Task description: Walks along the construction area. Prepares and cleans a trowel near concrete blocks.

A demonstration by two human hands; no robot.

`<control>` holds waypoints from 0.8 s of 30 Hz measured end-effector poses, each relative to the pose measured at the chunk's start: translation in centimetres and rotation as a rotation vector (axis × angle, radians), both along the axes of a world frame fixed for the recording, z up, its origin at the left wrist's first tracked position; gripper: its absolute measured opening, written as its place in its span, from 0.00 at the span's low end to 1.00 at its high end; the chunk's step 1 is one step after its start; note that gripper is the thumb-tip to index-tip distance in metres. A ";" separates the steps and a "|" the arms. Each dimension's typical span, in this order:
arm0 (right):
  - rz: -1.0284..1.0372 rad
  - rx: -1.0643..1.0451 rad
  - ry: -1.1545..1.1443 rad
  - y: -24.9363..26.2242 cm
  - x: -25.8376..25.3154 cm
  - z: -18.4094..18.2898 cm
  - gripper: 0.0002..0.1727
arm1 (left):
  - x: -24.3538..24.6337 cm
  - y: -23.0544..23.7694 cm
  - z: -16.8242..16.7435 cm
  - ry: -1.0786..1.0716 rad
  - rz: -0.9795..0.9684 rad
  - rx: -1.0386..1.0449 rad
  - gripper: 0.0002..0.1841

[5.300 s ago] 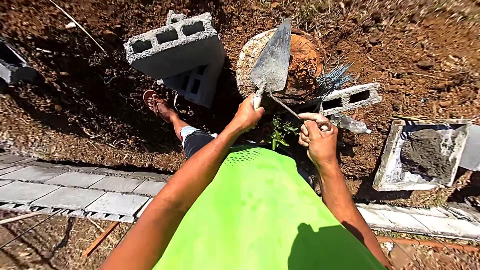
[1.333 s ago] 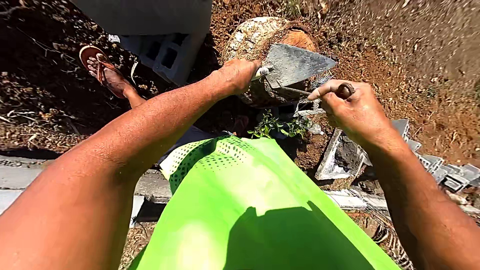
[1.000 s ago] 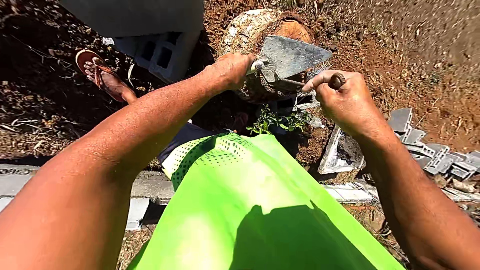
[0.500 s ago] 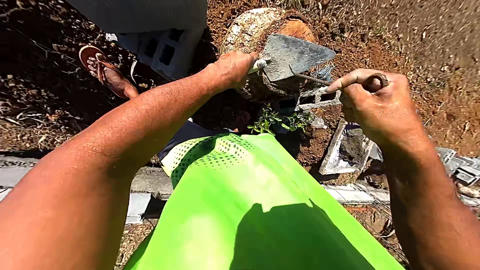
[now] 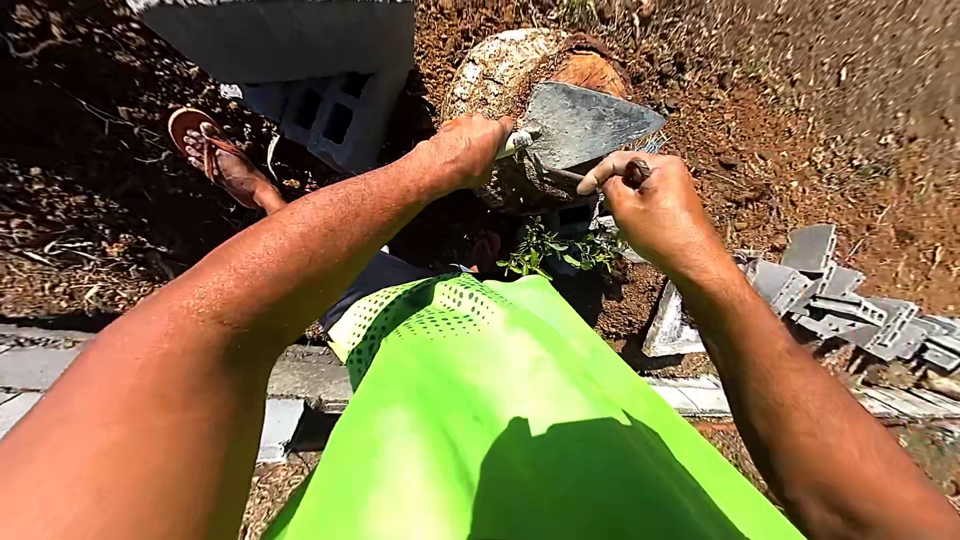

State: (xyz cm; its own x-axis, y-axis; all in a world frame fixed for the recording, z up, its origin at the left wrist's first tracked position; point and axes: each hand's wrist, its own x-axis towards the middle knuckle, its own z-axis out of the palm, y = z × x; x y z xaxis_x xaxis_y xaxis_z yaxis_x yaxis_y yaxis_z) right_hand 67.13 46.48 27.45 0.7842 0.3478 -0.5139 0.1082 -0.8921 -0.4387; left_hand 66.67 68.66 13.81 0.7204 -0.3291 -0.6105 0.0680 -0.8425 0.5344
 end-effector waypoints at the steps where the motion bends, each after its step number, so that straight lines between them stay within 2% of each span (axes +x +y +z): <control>1: -0.006 0.005 0.002 -0.3 0.1 0.2 0.16 | 0.5 0.5 0.0 -0.015 0.003 0.008 0.18; 3: -0.055 0.039 0.002 -2.2 -1.6 2.6 0.16 | -0.3 -0.3 0.1 -0.007 -0.004 -0.015 0.19; 5: -0.079 0.130 -0.007 -2.6 -1.2 4.4 0.16 | 0.4 0.2 0.1 -0.017 0.024 -0.020 0.20; 6: -0.079 0.151 -0.007 -2.5 -1.3 4.3 0.16 | -0.2 0.0 0.1 -0.006 0.029 -0.024 0.20; 9: -0.079 0.115 0.015 -0.8 -0.6 -0.9 0.16 | -0.1 0.0 -0.1 -0.012 0.025 -0.017 0.20; 10: -0.071 0.086 0.041 -0.4 -0.6 -1.6 0.16 | -0.3 -0.2 0.0 -0.008 0.016 -0.015 0.20; 12: -0.065 0.076 0.054 -0.7 -1.1 -0.9 0.16 | 0.3 0.3 0.1 -0.021 0.010 0.001 0.19; 16: -0.131 0.126 0.014 -3.4 -2.0 3.7 0.16 | 0.0 0.1 -0.3 -0.023 0.013 -0.015 0.19; 17: -0.141 0.137 0.003 -3.3 -2.0 3.3 0.16 | -0.5 -0.1 -0.4 -0.015 0.010 -0.020 0.19; 20: -0.143 0.152 0.049 -0.9 -0.7 -2.1 0.16 | -0.4 -0.1 -0.4 -0.026 0.005 -0.018 0.18; 21: -0.132 0.144 0.078 -0.4 -0.6 -2.7 0.16 | -0.7 -0.4 -0.3 -0.026 0.004 -0.019 0.18; 23: -0.120 0.124 0.104 -0.7 -0.5 -1.8 0.16 | -0.1 -0.1 -0.1 -0.020 0.002 0.007 0.19; 24: -0.141 0.114 0.121 -1.9 -1.4 -0.1 0.16 | -0.8 -0.6 -0.1 -0.002 -0.007 -0.002 0.19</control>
